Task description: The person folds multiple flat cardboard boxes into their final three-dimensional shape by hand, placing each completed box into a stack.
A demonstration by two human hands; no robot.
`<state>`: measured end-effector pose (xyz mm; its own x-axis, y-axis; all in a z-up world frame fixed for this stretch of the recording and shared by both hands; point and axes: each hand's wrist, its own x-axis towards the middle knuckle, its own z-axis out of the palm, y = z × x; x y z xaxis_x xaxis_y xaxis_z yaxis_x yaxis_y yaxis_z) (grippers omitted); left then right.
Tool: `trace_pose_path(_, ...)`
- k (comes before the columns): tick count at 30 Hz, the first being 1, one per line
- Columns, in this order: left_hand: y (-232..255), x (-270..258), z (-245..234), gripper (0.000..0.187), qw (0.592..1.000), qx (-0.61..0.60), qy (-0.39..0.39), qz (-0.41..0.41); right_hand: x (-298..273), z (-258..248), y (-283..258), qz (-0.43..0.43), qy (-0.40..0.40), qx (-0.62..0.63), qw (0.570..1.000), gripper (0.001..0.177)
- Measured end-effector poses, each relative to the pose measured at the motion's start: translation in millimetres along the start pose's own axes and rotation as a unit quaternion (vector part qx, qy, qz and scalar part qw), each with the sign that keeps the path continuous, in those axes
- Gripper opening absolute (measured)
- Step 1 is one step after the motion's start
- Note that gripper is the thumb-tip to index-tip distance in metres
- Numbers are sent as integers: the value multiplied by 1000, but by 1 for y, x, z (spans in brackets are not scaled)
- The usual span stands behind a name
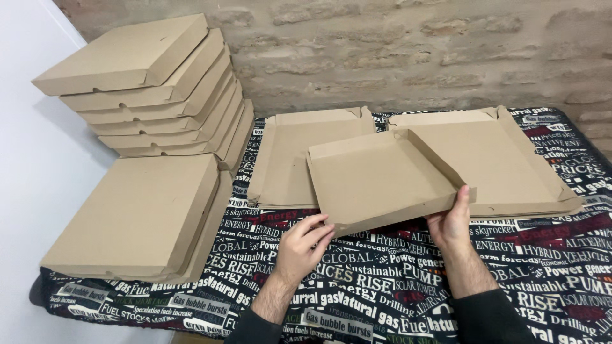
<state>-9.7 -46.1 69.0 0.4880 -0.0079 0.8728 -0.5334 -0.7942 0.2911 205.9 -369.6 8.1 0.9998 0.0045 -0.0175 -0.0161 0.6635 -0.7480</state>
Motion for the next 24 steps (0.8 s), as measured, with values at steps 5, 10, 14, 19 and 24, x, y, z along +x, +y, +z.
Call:
trace_pose_path(5,1,3,-2,11,1000,12,-14,7,1,0,2,-8,3,2,1000,78)
trace_pose_path(10,-5,-6,-3,19,995,-33,-15,-94,3,3,1,-22,8,21,1000,78)
trace_pose_path(14,1,8,-5,74,849,-283,20,-445,-1,6,0,-21,22,51,998,79)
trace_pose_path(19,-10,18,-10,85,728,-406,38,-550,-9,13,-15,-26,31,72,997,73)
trace_pose_path(24,-40,7,-19,84,726,-416,98,-539,-35,42,-34,5,100,45,994,76)
